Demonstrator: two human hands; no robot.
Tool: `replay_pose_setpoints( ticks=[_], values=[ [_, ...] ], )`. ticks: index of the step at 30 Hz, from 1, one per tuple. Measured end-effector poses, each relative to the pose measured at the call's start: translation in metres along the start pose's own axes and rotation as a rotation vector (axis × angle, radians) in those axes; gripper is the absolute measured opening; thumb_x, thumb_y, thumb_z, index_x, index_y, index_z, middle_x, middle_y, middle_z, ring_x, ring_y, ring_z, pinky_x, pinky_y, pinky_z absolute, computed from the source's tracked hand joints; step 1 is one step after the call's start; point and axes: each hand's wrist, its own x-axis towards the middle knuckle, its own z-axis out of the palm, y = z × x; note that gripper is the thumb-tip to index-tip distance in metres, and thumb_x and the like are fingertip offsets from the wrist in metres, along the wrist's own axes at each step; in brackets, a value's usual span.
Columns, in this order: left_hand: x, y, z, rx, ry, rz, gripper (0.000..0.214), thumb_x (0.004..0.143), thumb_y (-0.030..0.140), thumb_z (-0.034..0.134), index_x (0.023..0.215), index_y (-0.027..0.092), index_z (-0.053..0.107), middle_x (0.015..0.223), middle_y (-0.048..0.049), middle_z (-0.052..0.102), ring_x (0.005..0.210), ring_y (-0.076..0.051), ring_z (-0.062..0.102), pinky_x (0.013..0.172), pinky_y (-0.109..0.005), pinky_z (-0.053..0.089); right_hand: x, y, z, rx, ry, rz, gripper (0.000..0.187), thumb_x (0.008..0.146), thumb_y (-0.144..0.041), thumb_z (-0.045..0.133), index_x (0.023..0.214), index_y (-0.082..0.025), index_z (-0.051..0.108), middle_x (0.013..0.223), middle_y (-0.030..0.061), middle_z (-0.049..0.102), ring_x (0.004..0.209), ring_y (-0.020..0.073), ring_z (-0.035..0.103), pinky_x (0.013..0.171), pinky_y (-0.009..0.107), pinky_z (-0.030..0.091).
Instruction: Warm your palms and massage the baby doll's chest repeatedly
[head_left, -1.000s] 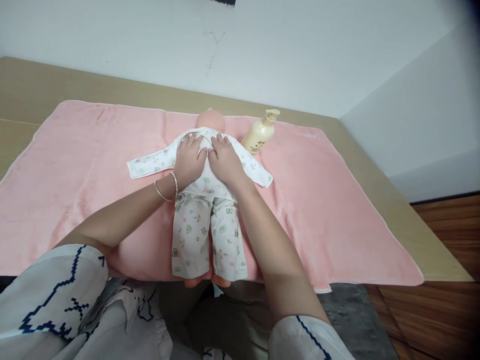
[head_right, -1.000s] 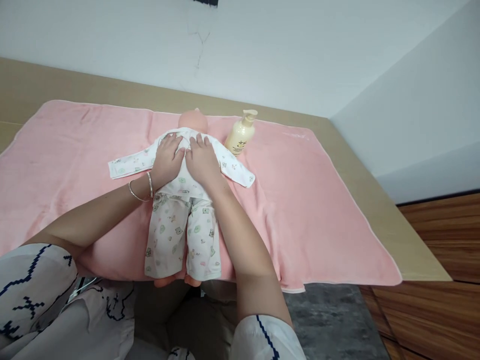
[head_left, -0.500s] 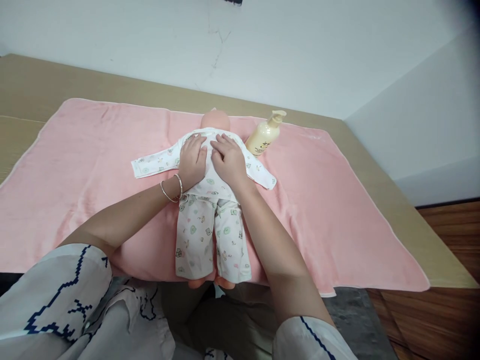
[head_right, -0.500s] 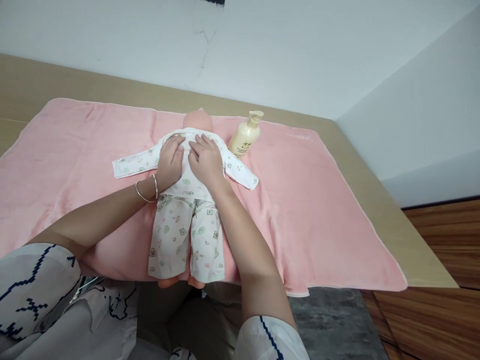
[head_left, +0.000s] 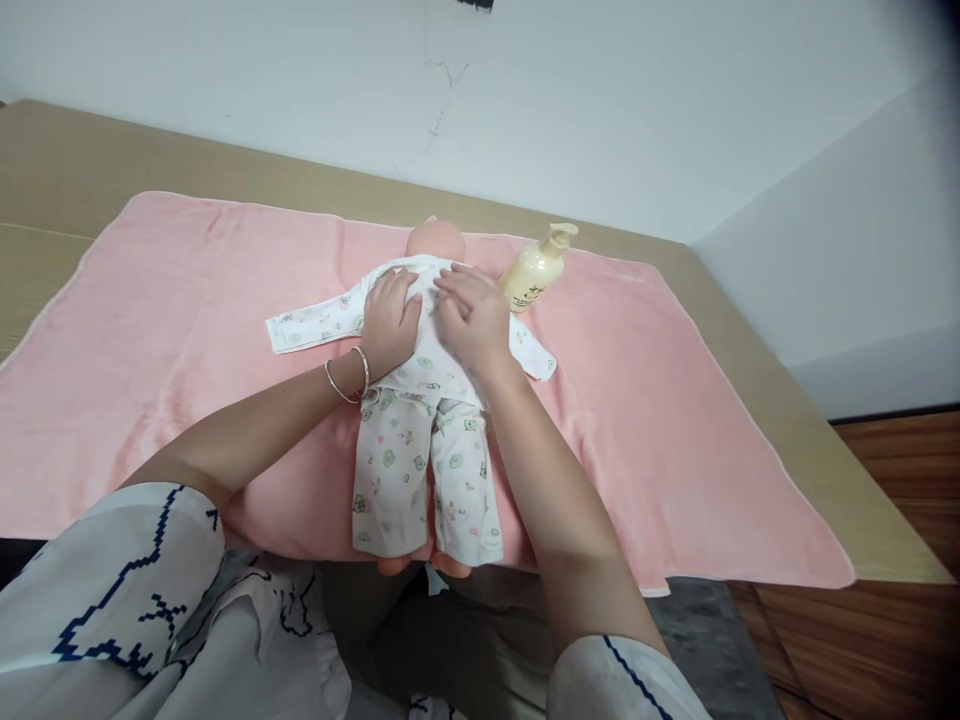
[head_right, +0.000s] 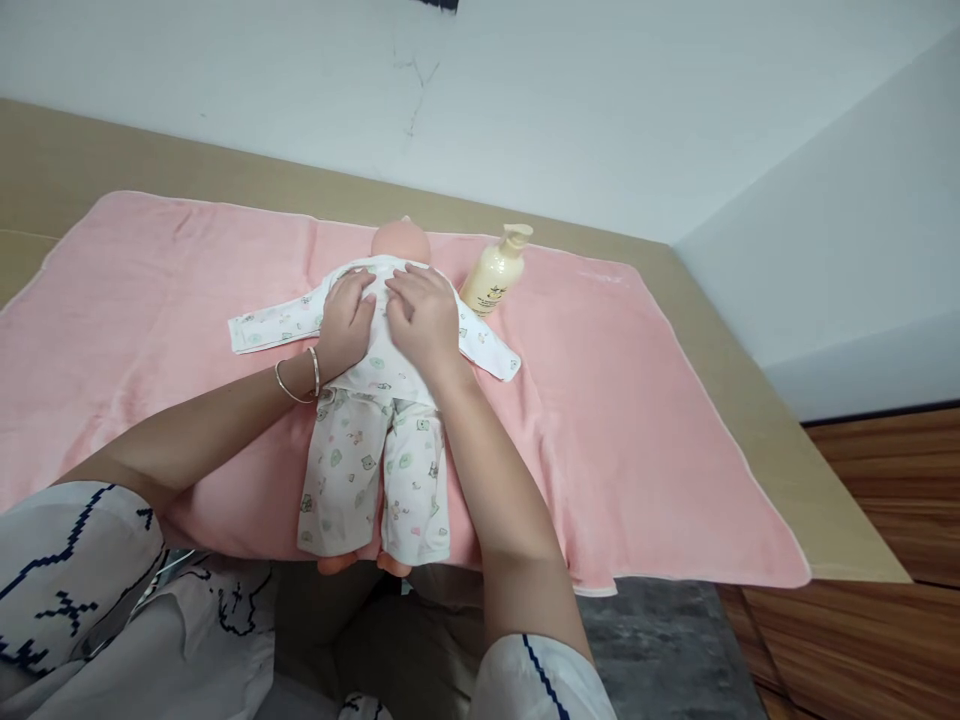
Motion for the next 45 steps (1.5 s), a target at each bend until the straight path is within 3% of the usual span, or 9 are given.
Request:
replay_pose_setpoints(
  ticks=[6, 18, 24, 26, 29, 34, 37, 41, 45],
  values=[
    [0.005, -0.001, -0.001, 0.038, -0.031, -0.039, 0.035, 0.093, 0.029, 0.048, 0.123, 0.015, 0.062, 0.134, -0.0144, 0.064, 0.138, -0.030, 0.050, 0.122, -0.048, 0.034, -0.003, 0.012, -0.009, 0.153, -0.074, -0.029, 0.030, 0.092, -0.042, 0.053, 0.088, -0.024, 0.076, 0.109, 0.0069, 0.079, 0.113, 0.0257, 0.071, 0.107, 0.049, 0.052],
    [0.032, -0.013, 0.001, 0.014, -0.133, -0.005, 0.039, 0.088, 0.025, 0.049, 0.122, 0.014, 0.065, 0.136, -0.0143, 0.065, 0.133, -0.030, 0.054, 0.122, -0.051, 0.037, -0.007, 0.011, 0.013, 0.071, -0.006, 0.085, 0.023, 0.087, -0.022, 0.048, 0.088, -0.023, 0.071, 0.119, 0.0061, 0.076, 0.124, 0.0223, 0.065, 0.113, 0.046, 0.048],
    [0.042, 0.049, 0.004, -0.269, 0.017, 0.017, 0.033, 0.093, 0.036, 0.054, 0.120, 0.021, 0.063, 0.145, -0.0116, 0.057, 0.148, -0.031, 0.038, 0.129, -0.055, 0.020, 0.010, 0.013, -0.010, -0.120, 0.053, 0.101, 0.028, 0.094, -0.026, 0.045, 0.100, -0.019, 0.072, 0.126, 0.0092, 0.072, 0.129, 0.0232, 0.061, 0.118, 0.045, 0.044],
    [0.052, 0.077, 0.013, -0.523, -0.062, 0.037, 0.032, 0.096, 0.039, 0.050, 0.121, 0.022, 0.062, 0.141, -0.0080, 0.060, 0.145, -0.027, 0.045, 0.126, -0.050, 0.031, 0.016, 0.021, -0.028, -0.184, 0.123, 0.132, 0.036, 0.096, -0.028, 0.039, 0.112, -0.020, 0.070, 0.135, 0.0091, 0.067, 0.137, 0.0235, 0.054, 0.121, 0.047, 0.040],
    [0.080, 0.100, 0.038, -0.839, -0.167, -0.153, 0.038, 0.103, 0.046, 0.034, 0.113, 0.023, 0.063, 0.133, -0.0061, 0.064, 0.139, -0.024, 0.052, 0.120, -0.049, 0.041, 0.024, 0.043, -0.057, -0.278, 0.148, 0.207, 0.048, 0.097, -0.030, 0.033, 0.140, -0.021, 0.054, 0.156, 0.0082, 0.047, 0.153, 0.0255, 0.033, 0.127, 0.055, 0.025],
    [0.137, 0.090, 0.090, -1.115, -0.419, -0.511, 0.066, 0.102, 0.061, 0.016, 0.118, 0.018, 0.063, 0.130, -0.0137, 0.063, 0.139, -0.029, 0.053, 0.114, -0.045, 0.047, 0.029, 0.077, -0.081, -0.331, -0.037, 0.307, 0.062, 0.097, -0.026, 0.032, 0.158, -0.021, 0.027, 0.167, 0.0090, 0.029, 0.158, 0.0245, 0.019, 0.129, 0.058, 0.017],
    [0.153, 0.084, 0.106, -1.153, -0.509, -0.578, 0.075, 0.100, 0.065, 0.009, 0.127, 0.016, 0.058, 0.139, -0.0165, 0.057, 0.141, -0.028, 0.051, 0.115, -0.042, 0.047, 0.029, 0.080, -0.081, -0.310, -0.100, 0.365, 0.063, 0.095, -0.023, 0.036, 0.156, -0.012, 0.029, 0.166, 0.0155, 0.028, 0.158, 0.0273, 0.017, 0.128, 0.057, 0.017],
    [0.150, 0.087, 0.106, -1.041, -0.573, -0.620, 0.083, 0.100, 0.058, -0.004, 0.134, 0.011, 0.054, 0.141, -0.0195, 0.057, 0.136, -0.026, 0.057, 0.113, -0.040, 0.050, 0.028, 0.072, -0.074, -0.271, -0.027, 0.344, 0.057, 0.094, -0.026, 0.039, 0.150, -0.015, 0.038, 0.162, 0.0175, 0.036, 0.155, 0.0307, 0.025, 0.126, 0.064, 0.015],
    [0.134, 0.091, 0.096, -0.899, -0.591, -0.482, 0.088, 0.096, 0.067, 0.002, 0.132, 0.012, 0.061, 0.128, -0.0188, 0.068, 0.131, -0.031, 0.061, 0.114, -0.045, 0.050, 0.025, 0.067, -0.068, -0.275, 0.020, 0.362, 0.057, 0.094, -0.028, 0.040, 0.149, -0.018, 0.039, 0.162, 0.0169, 0.035, 0.152, 0.0322, 0.030, 0.123, 0.067, 0.017]
  ],
)
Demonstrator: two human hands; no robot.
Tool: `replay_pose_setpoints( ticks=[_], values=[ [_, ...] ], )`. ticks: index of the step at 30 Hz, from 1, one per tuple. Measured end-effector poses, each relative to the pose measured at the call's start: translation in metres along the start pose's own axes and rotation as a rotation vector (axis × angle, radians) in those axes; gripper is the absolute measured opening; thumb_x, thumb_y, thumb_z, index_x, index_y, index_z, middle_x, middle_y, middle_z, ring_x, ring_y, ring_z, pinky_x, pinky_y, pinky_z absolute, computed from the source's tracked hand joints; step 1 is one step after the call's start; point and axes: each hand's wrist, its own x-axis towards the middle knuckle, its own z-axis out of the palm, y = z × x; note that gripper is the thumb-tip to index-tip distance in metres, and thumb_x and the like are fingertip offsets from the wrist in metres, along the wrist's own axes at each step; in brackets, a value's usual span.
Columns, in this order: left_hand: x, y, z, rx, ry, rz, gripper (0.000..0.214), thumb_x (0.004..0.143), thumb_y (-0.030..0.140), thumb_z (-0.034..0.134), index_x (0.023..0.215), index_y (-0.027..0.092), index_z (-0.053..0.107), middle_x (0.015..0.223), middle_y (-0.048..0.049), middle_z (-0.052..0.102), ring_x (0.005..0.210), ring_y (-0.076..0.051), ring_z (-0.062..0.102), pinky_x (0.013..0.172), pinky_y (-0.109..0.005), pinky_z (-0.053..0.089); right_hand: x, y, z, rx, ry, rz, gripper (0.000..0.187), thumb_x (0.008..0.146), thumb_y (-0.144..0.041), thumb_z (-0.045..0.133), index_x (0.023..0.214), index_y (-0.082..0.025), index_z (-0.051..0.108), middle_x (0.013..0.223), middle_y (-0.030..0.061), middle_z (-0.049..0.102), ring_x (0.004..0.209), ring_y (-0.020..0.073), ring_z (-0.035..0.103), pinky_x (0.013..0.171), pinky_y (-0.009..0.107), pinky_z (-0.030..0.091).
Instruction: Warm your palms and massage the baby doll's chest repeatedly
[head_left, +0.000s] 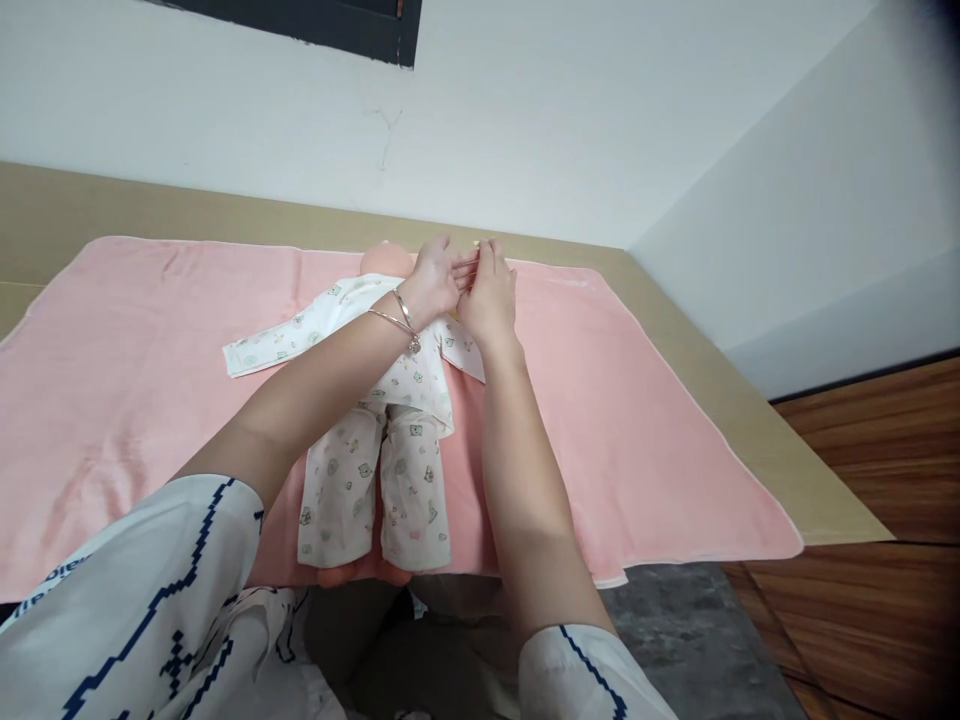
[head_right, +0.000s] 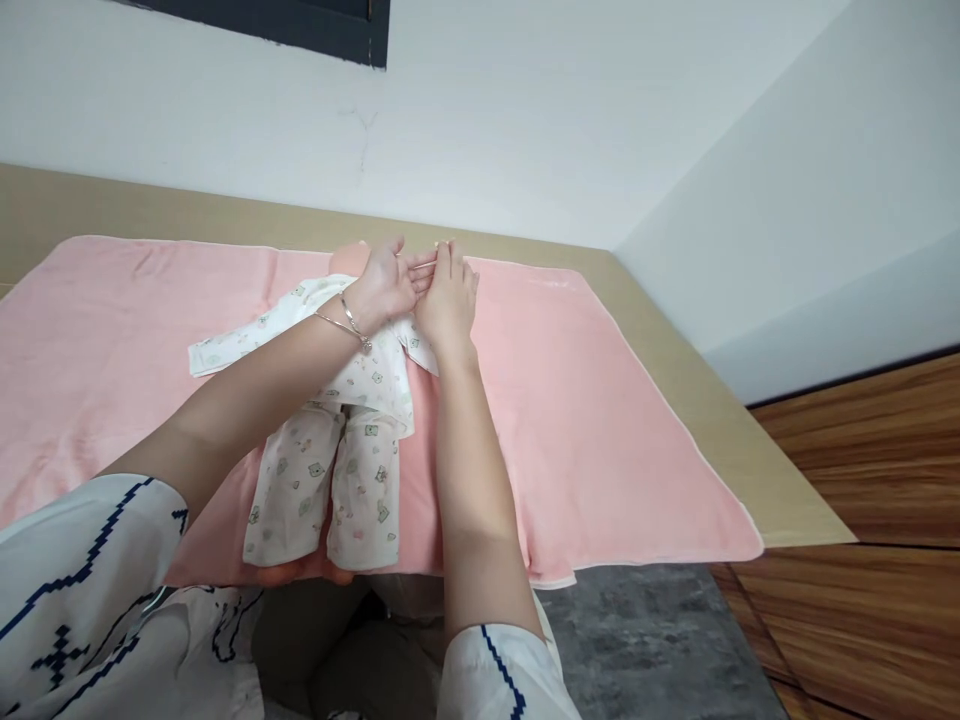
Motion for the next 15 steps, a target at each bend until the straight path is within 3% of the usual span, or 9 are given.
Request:
replay_pose_setpoints(
  ticks=[5, 9, 12, 15],
  values=[
    [-0.052, -0.001, -0.014, 0.064, 0.019, -0.001, 0.080, 0.099, 0.051, -0.003, 0.136, 0.016, 0.059, 0.122, -0.0177, 0.072, 0.125, -0.027, 0.066, 0.107, -0.047, 0.053, -0.004, -0.006, -0.001, -0.066, 0.004, 0.015, 0.057, 0.095, -0.028, 0.037, 0.151, -0.021, 0.039, 0.165, 0.0140, 0.031, 0.148, 0.0328, 0.032, 0.120, 0.065, 0.025],
    [-0.107, 0.003, -0.038, 0.007, -0.077, -0.007, 0.080, 0.098, 0.053, -0.004, 0.139, 0.019, 0.056, 0.143, -0.0154, 0.060, 0.136, -0.025, 0.057, 0.108, -0.045, 0.053, -0.005, -0.013, -0.005, -0.107, -0.033, 0.031, 0.057, 0.092, -0.023, 0.040, 0.148, -0.020, 0.043, 0.165, 0.0136, 0.030, 0.149, 0.0333, 0.031, 0.121, 0.064, 0.023],
    [-0.135, 0.009, -0.051, -0.029, -0.061, -0.017, 0.078, 0.097, 0.051, -0.002, 0.141, 0.019, 0.054, 0.150, -0.0146, 0.054, 0.140, -0.025, 0.053, 0.111, -0.045, 0.052, -0.008, -0.019, -0.007, -0.133, -0.104, 0.070, 0.051, 0.086, -0.018, 0.047, 0.136, -0.020, 0.057, 0.168, 0.0133, 0.022, 0.153, 0.0380, 0.024, 0.120, 0.070, 0.021],
    [-0.150, 0.017, -0.057, 0.001, -0.038, -0.001, 0.077, 0.098, 0.051, 0.000, 0.138, 0.019, 0.058, 0.144, -0.0153, 0.059, 0.138, -0.027, 0.056, 0.109, -0.046, 0.054, -0.013, -0.032, -0.006, -0.124, -0.125, 0.083, 0.043, 0.088, -0.019, 0.049, 0.128, -0.018, 0.063, 0.169, 0.0140, 0.019, 0.156, 0.0407, 0.013, 0.119, 0.076, 0.015]
  ],
)
